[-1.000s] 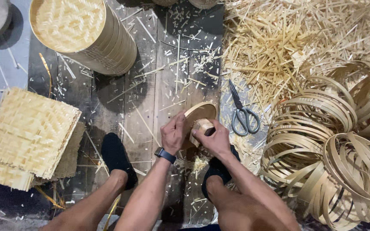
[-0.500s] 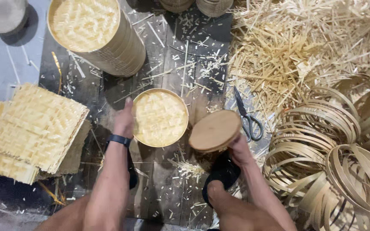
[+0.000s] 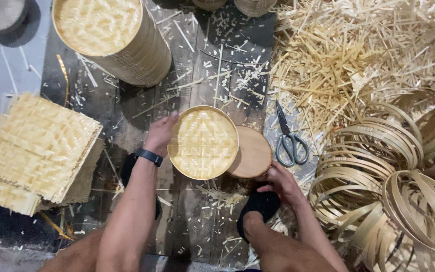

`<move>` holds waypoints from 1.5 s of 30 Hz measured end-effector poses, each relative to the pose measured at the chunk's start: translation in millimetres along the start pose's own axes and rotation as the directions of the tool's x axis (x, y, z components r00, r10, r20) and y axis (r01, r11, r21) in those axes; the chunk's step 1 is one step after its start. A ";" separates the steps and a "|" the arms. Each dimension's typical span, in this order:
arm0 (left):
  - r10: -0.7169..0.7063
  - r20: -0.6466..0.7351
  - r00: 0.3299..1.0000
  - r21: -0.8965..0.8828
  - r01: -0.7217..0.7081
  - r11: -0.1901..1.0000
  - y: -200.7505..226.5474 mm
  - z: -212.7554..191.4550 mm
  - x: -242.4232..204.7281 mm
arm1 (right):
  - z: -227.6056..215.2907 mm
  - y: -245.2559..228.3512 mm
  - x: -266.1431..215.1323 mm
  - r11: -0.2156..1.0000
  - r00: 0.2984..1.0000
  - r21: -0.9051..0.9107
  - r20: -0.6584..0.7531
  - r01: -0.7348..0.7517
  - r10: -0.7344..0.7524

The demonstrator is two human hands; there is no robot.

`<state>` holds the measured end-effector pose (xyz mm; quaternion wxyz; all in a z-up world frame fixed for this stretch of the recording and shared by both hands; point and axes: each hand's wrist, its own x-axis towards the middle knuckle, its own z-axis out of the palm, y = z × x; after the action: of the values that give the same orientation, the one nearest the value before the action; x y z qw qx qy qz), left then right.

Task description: The person assembles a bamboo container lid by placing a wooden frame onto a woven sheet, threading a thin strip around the perimeter to bind them, and using shears to trim the protruding edges.

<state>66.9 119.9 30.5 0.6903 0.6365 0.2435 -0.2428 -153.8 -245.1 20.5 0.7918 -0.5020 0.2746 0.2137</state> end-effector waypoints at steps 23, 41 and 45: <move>0.477 0.737 0.480 0.621 -0.760 -0.194 -85.7 136.7 -116.2 | 50.1 55.3 -0.3 0.719 0.815 -0.649 -0.262 0.248 -0.518; 0.774 0.604 0.190 0.788 -0.283 -0.546 196.9 -21.5 -28.4 | 39.1 68.3 12.0 0.673 0.780 -0.712 -0.299 0.201 -0.550; 0.753 0.524 0.397 0.837 -0.403 -0.370 225.4 -42.4 -5.4 | 38.5 67.1 16.2 0.651 0.777 -0.732 -0.284 0.203 -0.562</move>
<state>207.1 178.5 202.4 0.0669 0.9473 -0.2647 0.1678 -174.3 -181.9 -22.2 0.4901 -0.8339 0.2532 -0.0156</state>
